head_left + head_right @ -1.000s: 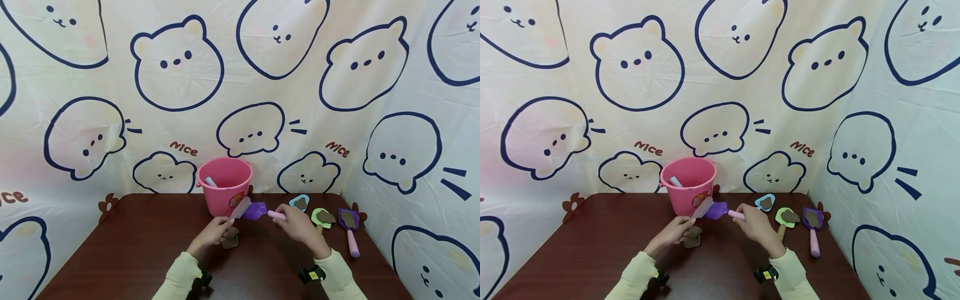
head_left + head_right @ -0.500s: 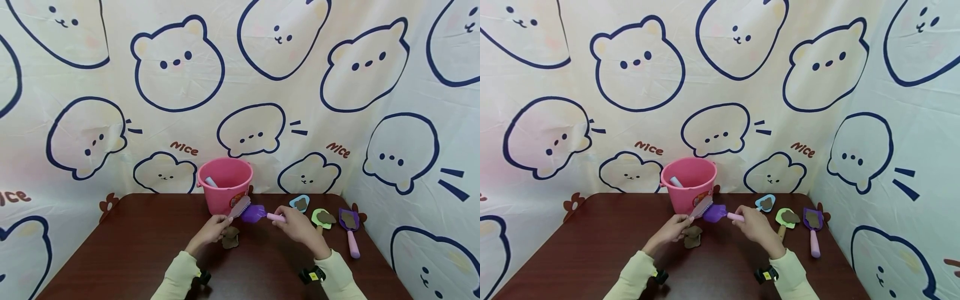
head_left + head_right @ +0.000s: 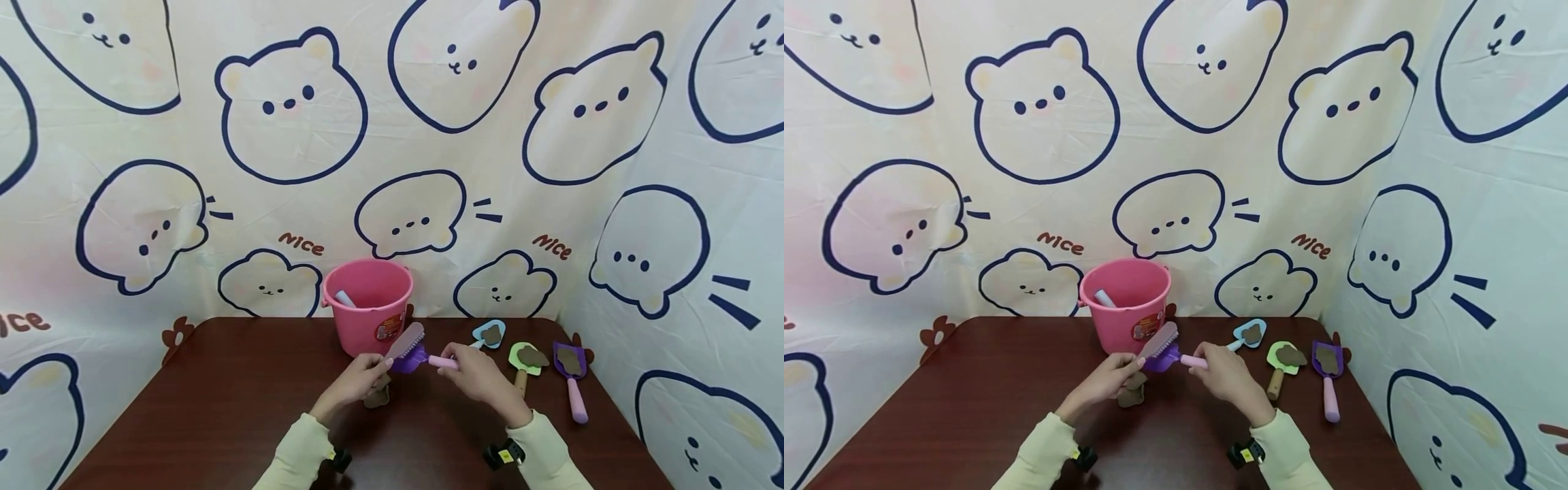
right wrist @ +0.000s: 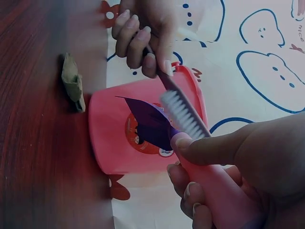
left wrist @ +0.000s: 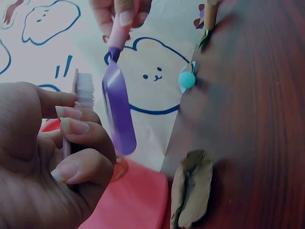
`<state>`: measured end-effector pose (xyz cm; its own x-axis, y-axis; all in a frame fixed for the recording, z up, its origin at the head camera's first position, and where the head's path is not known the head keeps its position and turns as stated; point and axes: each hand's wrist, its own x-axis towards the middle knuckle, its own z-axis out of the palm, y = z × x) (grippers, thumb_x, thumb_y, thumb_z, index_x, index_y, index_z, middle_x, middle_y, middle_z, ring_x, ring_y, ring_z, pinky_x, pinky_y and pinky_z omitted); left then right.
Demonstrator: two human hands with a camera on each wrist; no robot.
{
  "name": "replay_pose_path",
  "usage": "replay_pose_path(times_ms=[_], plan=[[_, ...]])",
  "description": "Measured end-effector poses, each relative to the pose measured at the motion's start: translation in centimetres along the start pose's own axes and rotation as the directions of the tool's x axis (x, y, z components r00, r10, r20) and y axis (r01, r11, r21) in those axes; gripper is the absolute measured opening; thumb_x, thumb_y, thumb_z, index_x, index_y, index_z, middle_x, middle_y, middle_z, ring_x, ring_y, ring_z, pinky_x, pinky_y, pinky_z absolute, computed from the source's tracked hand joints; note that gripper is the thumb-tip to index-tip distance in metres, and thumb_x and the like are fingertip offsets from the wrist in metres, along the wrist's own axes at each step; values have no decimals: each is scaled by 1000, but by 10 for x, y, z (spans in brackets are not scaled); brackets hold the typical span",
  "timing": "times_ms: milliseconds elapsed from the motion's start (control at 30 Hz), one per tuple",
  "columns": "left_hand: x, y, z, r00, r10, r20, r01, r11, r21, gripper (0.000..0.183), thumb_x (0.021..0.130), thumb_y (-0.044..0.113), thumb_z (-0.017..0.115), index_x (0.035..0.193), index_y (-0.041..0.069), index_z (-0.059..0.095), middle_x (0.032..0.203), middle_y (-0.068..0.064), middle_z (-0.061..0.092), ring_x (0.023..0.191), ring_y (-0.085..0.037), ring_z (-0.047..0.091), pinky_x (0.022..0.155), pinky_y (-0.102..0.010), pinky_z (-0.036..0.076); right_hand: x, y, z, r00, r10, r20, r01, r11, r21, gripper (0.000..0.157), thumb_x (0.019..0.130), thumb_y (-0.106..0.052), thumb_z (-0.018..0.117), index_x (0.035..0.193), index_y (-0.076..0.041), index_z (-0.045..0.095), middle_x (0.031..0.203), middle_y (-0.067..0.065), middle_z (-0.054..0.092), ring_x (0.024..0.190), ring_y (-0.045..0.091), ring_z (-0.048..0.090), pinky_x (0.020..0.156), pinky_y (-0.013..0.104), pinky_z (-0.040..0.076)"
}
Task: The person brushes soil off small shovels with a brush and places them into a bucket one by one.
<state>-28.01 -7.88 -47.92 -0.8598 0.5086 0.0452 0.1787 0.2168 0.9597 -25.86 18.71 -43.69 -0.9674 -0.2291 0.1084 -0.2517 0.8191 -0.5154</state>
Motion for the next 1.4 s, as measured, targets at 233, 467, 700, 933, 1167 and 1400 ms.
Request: replay_pose_path(times_ms=[233,467,700,933,1167,1400], plan=[[-2,1,7,995,-21,99,31,994,-103,30,108,28,49,112,0,57,68,-3,42,51,-10,37,49,-24,33,-1,-1,2,1000,0,4,0,1000,13,20,93,-20,76,108,-13,65,87,1,63,72,18,55,66,35,51],[-3,-3,8,992,-51,116,69,984,-165,30,108,30,50,114,1,55,66,-2,41,51,-12,36,50,-27,33,-2,0,0,1000,-12,-13,12,1000,-21,21,92,-19,76,108,-12,65,86,1,63,71,18,55,66,35,51],[2,-8,2,998,-29,58,31,999,-36,30,108,32,49,94,6,54,72,-4,44,56,-12,38,50,-24,34,-1,-1,-6,1000,-6,-28,5,999,-44,22,92,-19,76,109,-10,66,88,2,63,74,18,55,69,37,50],[1,-13,-3,998,-36,45,38,998,-42,45,109,30,47,101,-14,46,72,-3,43,53,-11,35,47,-23,30,-3,-1,-10,1000,-1,-30,0,1000,-18,22,91,-20,77,109,-12,67,90,1,64,76,19,56,73,38,53],[1,-16,-9,999,-49,15,49,999,-20,44,110,30,45,97,-12,43,72,-3,41,53,-11,33,45,-21,26,-4,-1,-15,999,-16,-48,16,1000,-6,21,91,-18,77,109,-13,67,90,1,65,77,19,57,73,39,53],[0,-19,-14,997,-74,-14,73,997,-16,45,110,30,45,100,-13,43,70,-2,40,53,-12,33,44,-21,26,-6,-1,-17,999,-19,-41,19,1000,2,19,91,-18,77,107,-13,67,87,0,64,77,18,56,74,39,51]])
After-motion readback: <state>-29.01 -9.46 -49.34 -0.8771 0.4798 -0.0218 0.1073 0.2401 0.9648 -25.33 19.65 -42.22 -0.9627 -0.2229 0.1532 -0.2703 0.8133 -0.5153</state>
